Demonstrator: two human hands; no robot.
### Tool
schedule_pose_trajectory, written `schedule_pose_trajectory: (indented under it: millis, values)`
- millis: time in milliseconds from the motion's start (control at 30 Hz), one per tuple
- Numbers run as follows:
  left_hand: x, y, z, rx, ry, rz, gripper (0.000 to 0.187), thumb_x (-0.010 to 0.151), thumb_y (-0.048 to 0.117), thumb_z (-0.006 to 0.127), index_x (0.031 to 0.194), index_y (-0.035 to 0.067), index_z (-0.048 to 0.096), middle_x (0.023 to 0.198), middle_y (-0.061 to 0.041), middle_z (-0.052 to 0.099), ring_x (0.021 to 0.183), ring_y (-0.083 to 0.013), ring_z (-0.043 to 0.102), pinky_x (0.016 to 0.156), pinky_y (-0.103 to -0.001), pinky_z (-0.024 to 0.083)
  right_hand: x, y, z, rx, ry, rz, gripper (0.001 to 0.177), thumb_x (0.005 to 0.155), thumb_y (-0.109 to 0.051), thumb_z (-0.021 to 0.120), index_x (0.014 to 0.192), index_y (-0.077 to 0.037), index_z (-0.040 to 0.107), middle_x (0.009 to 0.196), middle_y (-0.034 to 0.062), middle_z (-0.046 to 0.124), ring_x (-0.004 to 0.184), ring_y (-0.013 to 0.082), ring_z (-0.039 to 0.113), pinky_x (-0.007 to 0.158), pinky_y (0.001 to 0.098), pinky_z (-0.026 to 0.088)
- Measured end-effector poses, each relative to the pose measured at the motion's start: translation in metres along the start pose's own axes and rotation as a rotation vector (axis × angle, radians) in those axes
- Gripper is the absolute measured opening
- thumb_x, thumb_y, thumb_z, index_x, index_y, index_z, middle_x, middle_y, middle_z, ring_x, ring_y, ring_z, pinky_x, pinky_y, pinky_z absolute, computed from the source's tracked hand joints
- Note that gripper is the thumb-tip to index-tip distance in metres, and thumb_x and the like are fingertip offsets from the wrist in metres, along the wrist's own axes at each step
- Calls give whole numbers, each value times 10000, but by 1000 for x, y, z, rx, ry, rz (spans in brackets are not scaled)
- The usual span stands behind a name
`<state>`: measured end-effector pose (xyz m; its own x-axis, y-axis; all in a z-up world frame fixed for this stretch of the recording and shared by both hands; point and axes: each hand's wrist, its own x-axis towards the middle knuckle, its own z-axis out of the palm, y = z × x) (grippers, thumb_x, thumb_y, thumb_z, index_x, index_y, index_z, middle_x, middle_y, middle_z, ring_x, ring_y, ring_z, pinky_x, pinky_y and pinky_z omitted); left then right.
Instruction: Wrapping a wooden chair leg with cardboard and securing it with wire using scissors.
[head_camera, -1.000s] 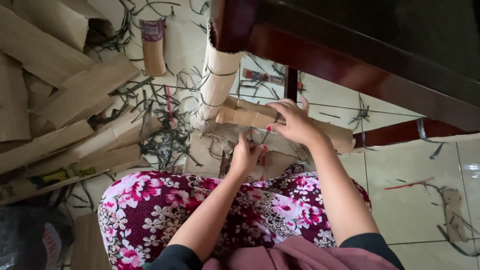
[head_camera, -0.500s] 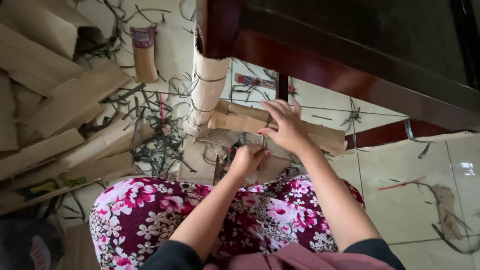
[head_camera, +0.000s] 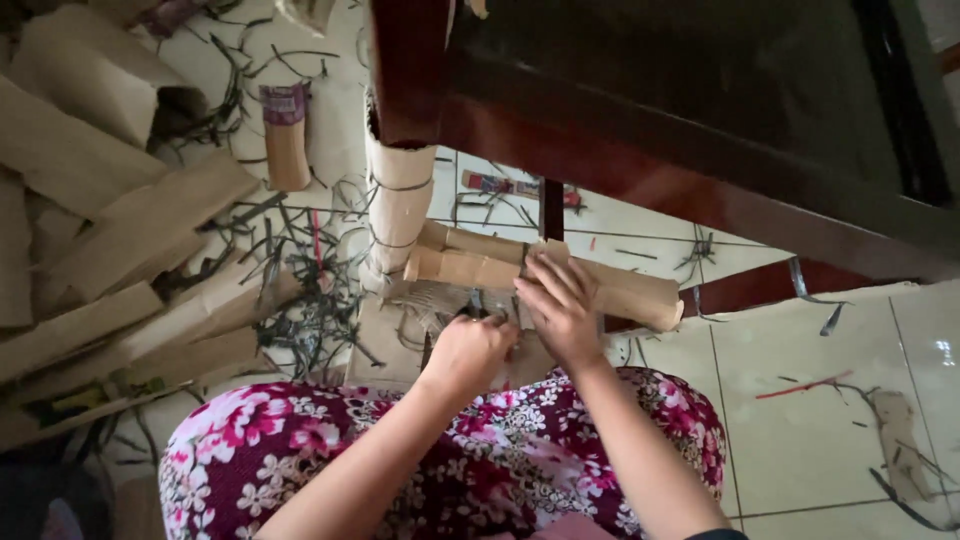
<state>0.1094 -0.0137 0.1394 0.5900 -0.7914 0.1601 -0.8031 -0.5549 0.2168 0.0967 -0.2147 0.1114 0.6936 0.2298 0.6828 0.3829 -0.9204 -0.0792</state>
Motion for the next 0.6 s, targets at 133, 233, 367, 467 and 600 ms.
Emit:
schedule_pose_trajectory:
  millis: [133,233,367,467,600]
  values:
    - [2,5,-10,-80,114,36,167,852,174,602,952,205,733,896,-27,745,776,-250,768,704,-379,568,3,-7,1,39,93,50,156,951,-83,725,1057,-187,771,1332,23,718,1243,240,666,1117,465,421]
    - [6,-1,-9,-105,193,83,199,873,146,614,1021,186,741,1007,-42,725,888,-270,751,781,-372,549,5,-8,-2,97,85,66,219,924,-41,701,1065,-193,772,1323,33,723,1240,267,669,1112,482,405]
    - [12,-8,-7,-124,207,87,217,896,123,594,1036,168,753,1045,-45,712,961,-276,741,842,-378,547,14,-15,-8,43,55,16,280,876,-25,674,1089,-190,751,1390,23,682,1254,266,643,1127,487,357]
    - [13,-17,-4,-113,191,-6,237,865,125,580,1005,183,762,1014,-20,715,833,-256,762,746,-386,576,11,-14,-3,10,-1,13,353,809,-12,711,1099,-210,754,1394,-20,674,1283,236,620,1140,480,310]
    - [3,-23,-39,-100,239,-91,227,898,132,596,1051,148,763,1014,-55,722,802,-273,771,701,-350,581,3,-6,2,53,-64,33,500,752,29,708,1169,-245,743,1411,-40,664,1313,222,603,1159,473,258]
